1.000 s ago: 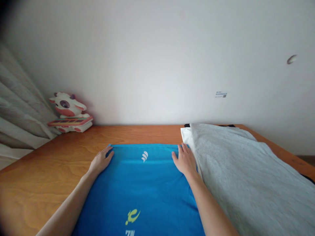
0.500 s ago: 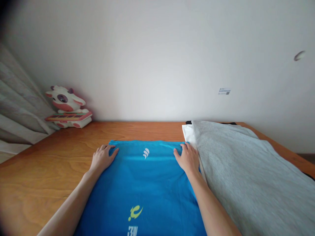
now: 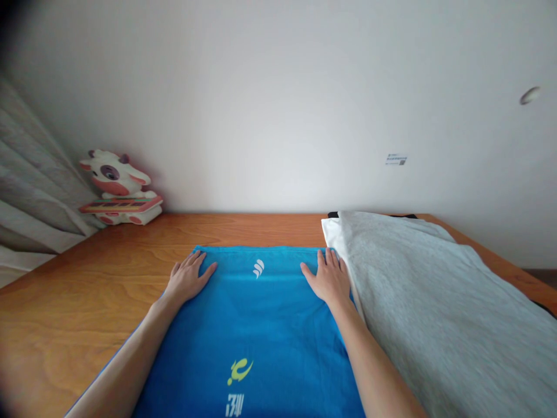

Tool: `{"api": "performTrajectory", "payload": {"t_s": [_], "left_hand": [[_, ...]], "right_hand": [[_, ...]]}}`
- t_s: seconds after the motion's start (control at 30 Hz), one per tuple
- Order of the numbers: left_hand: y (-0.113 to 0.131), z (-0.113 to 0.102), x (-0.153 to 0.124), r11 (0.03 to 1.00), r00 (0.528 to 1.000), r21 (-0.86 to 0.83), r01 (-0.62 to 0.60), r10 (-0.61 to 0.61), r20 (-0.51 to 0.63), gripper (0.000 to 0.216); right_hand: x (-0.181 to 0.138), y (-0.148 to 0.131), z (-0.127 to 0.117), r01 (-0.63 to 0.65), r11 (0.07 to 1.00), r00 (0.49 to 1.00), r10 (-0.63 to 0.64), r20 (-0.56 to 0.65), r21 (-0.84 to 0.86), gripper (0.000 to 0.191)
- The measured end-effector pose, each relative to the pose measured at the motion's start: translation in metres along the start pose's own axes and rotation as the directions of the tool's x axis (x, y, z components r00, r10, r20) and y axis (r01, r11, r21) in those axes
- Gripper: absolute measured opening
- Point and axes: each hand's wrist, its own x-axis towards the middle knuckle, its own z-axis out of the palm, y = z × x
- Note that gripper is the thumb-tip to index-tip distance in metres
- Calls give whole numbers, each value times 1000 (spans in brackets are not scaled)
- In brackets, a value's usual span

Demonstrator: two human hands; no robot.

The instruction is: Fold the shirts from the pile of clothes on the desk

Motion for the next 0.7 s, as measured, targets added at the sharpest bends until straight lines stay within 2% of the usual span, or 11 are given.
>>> {"api": "performTrajectory", "payload": {"t_s": [0.07,0.13,0.23,0.33,0.43,0.5,0.6,0.7], "left_hand": [[0,-3,-1,996,993,-26,-89,87,-84,61],[4,-6,-3,966,963,-88,-244,231,-137,55],[17,-9,-10,887,906,-183,-423,416,-74,54],[29,-10,-18,870,885,-195,-452,466,26,57],[33,-9,-22,882,891,-184,-434,451,60,61],[31,-8,-22,897,903,-173,-406,424,77,67],[31,-9,-17,915,912,-153,-375,393,120,76],[46,-13,-7,935,926,-132,-329,347,146,69]], "right_hand": [[0,2,-1,16,999,997,-14,-73,34,68],[0,3,-2,48,995,988,-35,-149,84,53],[-3,-1,-9,203,969,959,-168,-227,139,37],[-10,-13,-19,430,891,884,-383,-267,145,34],[-19,-29,-24,553,815,826,-509,-242,174,36],[-23,-36,-21,528,824,848,-501,-173,206,38],[-22,-40,-13,388,896,919,-393,-19,218,60],[-18,-40,-10,323,924,937,-343,73,204,75]]}}
